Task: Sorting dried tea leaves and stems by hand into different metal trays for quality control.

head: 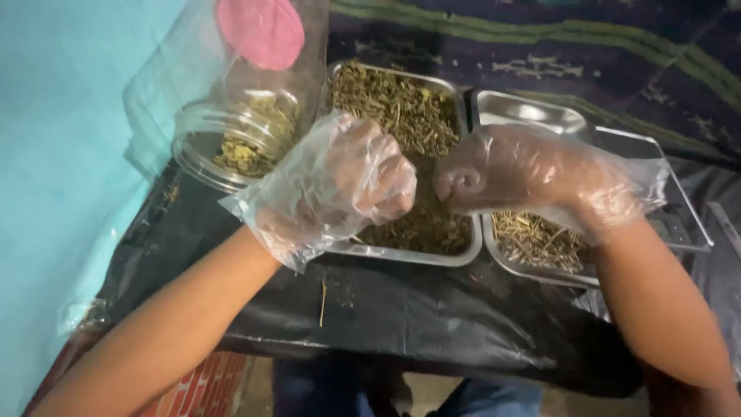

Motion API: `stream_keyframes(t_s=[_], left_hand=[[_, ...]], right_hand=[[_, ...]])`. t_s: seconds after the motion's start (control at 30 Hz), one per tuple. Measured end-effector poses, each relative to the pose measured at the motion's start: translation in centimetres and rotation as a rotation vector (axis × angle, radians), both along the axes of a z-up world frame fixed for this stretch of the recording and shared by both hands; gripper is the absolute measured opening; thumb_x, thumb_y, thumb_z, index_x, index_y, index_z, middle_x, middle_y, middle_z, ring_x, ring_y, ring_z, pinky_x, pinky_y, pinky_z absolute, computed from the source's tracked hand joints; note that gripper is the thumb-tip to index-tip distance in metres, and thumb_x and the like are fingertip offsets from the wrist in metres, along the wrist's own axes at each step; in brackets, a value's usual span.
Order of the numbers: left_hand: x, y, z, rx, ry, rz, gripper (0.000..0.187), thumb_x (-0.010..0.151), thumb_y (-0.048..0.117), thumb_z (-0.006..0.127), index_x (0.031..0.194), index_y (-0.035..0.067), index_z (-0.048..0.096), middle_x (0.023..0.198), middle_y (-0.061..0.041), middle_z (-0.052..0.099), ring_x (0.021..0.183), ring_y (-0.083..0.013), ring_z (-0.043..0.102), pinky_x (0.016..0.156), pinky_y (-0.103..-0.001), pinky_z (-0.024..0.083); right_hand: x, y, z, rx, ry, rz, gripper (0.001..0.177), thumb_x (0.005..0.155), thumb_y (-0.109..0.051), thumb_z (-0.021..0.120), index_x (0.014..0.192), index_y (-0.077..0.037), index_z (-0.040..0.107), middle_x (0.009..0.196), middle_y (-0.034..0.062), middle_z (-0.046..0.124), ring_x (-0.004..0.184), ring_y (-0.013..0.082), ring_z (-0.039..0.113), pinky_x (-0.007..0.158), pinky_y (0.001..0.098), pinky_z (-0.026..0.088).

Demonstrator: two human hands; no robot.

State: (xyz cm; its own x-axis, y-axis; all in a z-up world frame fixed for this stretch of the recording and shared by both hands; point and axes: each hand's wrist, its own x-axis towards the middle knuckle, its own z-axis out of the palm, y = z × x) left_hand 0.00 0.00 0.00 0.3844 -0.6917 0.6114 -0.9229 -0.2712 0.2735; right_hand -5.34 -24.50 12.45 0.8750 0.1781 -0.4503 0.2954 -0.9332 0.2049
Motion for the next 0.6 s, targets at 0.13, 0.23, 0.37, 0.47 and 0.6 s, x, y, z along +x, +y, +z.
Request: stream_keyframes(t_s=[0.13, 0.23, 0.37, 0.47, 0.6], left_hand=[[-0.1, 0.1, -0.3, 0.109, -0.211, 0.157, 0.02, 0.104, 0.026, 0.066, 0.087, 0.025, 0.056, 0.086, 0.007, 0.053, 0.08, -0.0183, 0.05, 0.083, -0.037, 0.047], [-0.6, 0.1, 1.7, 0.053, -0.497, 0.134, 0.024, 0.104, 0.018, 0.068, 0.085, 0.024, 0.055, 0.08, 0.006, 0.051, 0.075, -0.0182, 0.049, 0.074, -0.037, 0.047], [-0.7, 0.5, 2.4, -0.055, -0.763, 0.073, 0.02, 0.109, 0.013, 0.066, 0.092, 0.02, 0.059, 0.083, 0.003, 0.048, 0.076, -0.0182, 0.047, 0.068, -0.033, 0.044], [-1.3, 0.5, 2.7, -0.011, -0.781, 0.111, 0.02, 0.114, 0.017, 0.057, 0.096, 0.021, 0.064, 0.083, 0.003, 0.056, 0.078, -0.0173, 0.058, 0.072, -0.034, 0.049], [-0.1, 0.2, 1.5, 0.038, -0.586, 0.006, 0.024, 0.1, 0.002, 0.069, 0.084, 0.018, 0.06, 0.084, 0.0, 0.053, 0.082, -0.0192, 0.054, 0.084, -0.031, 0.054]], right_hand=[[1.5, -4.2, -0.8, 0.611, -0.289, 0.794, 0.059, 0.114, -0.007, 0.084, 0.141, -0.017, 0.032, 0.133, 0.0078, 0.069, 0.08, 0.0093, 0.083, 0.07, 0.0175, 0.071], [1.5, -5.0, -0.2, 0.822, -0.402, 1.211, 0.131, 0.116, 0.012, 0.082, 0.19, -0.027, -0.019, 0.147, 0.0165, 0.061, 0.092, 0.018, 0.079, 0.084, 0.0219, 0.076], [1.4, -3.6, -0.8, 0.642, -0.003, 0.226, 0.013, 0.102, -0.023, 0.081, 0.091, -0.028, 0.085, 0.091, -0.0091, 0.096, 0.064, 0.0014, 0.086, 0.062, 0.0128, 0.075], [-3.7, 1.1, 2.1, 0.453, -0.237, 0.05, 0.011, 0.112, -0.03, 0.079, 0.107, -0.024, 0.086, 0.098, -0.0046, 0.092, 0.076, 0.0064, 0.088, 0.065, 0.0228, 0.074], [-5.2, -1.4, -2.3, 0.671, -0.398, 0.116, 0.012, 0.111, -0.021, 0.076, 0.118, -0.014, 0.084, 0.102, 0.0033, 0.092, 0.083, 0.0142, 0.092, 0.072, 0.0267, 0.076]])
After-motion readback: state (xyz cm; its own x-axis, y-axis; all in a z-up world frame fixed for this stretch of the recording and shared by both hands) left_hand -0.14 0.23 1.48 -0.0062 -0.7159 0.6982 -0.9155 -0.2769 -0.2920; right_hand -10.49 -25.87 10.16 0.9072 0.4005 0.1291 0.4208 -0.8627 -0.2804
